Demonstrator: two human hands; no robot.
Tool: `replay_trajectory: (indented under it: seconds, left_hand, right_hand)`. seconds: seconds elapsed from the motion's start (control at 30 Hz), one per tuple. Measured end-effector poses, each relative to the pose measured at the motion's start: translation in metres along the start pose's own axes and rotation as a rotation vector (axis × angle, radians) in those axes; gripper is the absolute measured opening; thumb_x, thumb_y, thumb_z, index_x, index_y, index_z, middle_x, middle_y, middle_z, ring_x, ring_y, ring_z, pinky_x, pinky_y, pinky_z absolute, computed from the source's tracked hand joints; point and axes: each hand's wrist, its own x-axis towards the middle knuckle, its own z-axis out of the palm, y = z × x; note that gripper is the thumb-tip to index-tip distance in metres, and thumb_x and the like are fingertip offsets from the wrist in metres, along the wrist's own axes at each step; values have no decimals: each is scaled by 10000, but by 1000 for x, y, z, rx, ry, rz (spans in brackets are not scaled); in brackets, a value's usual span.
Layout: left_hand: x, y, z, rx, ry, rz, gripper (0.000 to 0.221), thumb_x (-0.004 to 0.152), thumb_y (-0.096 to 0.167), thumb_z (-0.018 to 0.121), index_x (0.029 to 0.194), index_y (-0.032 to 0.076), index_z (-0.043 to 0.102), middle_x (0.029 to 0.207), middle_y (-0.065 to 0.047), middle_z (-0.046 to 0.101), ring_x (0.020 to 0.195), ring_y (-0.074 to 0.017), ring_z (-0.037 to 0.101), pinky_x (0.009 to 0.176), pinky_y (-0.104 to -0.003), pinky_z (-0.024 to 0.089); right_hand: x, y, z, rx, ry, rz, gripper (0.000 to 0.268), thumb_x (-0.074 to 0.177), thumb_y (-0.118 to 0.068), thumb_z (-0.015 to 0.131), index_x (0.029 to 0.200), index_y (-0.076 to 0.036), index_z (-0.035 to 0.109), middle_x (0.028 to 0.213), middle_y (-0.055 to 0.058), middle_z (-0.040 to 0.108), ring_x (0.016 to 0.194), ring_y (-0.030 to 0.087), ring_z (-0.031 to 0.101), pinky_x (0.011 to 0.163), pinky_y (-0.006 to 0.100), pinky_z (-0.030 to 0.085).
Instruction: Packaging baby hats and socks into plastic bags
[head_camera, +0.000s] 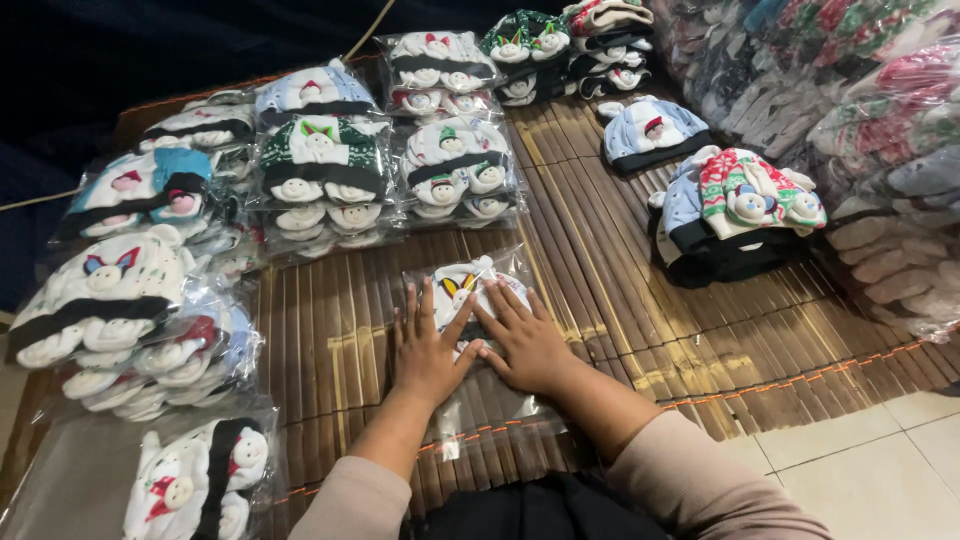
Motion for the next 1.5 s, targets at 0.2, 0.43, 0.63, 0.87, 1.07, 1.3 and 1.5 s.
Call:
replay_trajectory:
  seconds: [0.2, 0.43, 0.63, 0.87, 1.07, 1.3, 1.5]
  left_hand:
    - [1, 5, -15, -139, 128, -192, 789, 906, 609, 648, 1601, 430, 322, 1634, -211, 197, 1518, -509, 206, 1071, -719, 359]
    - [-22, -15, -46, -423, -430, -832, 897, 933, 532, 614, 1642, 360, 91, 1224, -54, 658, 1186, -331, 669, 964, -530, 538]
    - [-58, -61, 17, -679, -463, -940, 813, 884, 390, 657, 1589, 278, 267, 1113, -34, 765, 953, -261, 763, 787, -409, 616]
    - [-62, -52, 7, -938, -321, -940, 801, 865, 98, 671, 1579, 70, 310, 1035, -170, 748, 754, -232, 692, 691, -302, 580]
    - [-52, -44, -22, -714, -375, -885, 652, 938, 169, 640, 1544, 199, 401, 1062, -22, 762, 906, -212, 739, 778, -329, 588]
    - [-79, -72, 72, -915, -271, -970, 410, 835, 277, 754, 1203, 130, 648, 913, -52, 739, 814, -165, 700, 681, -294, 543]
    - [-77, -71, 75, -966, -286, -944, 364, 758, 220, 786, 1078, 53, 739, 812, -45, 721, 749, -156, 659, 662, -298, 510]
  right_hand:
    - [-3, 42, 18, 651, -7, 205, 951, 871, -517, 754, 1645, -244, 274, 1705, 102, 235, 1579, 340, 160, 1160, 751, 111]
    - [-57, 101, 19, 528, -221, 838, 485, 850, -470, 784, 1274, -249, 699, 1054, 70, 794, 1047, 322, 739, 852, 500, 587]
    - [-75, 91, 11, 1006, -236, 971, 308, 881, -129, 765, 1118, 61, 722, 887, 252, 767, 597, 338, 752, 411, 386, 595]
    - [-64, 78, 26, 896, -248, 927, 240, 815, -148, 813, 993, 12, 796, 829, 184, 762, 427, 270, 692, 257, 335, 524]
    - [-62, 73, 23, 983, -174, 979, 219, 788, -68, 780, 961, 63, 752, 743, 202, 718, 364, 261, 632, 243, 318, 486]
    - [-63, 68, 1, 1106, -203, 968, 333, 799, -35, 779, 1071, 141, 698, 845, 285, 700, 352, 271, 602, 243, 348, 455]
    - [-59, 62, -11, 1226, -245, 1021, 340, 834, 11, 735, 1096, 213, 657, 816, 267, 634, 349, 225, 569, 256, 286, 443]
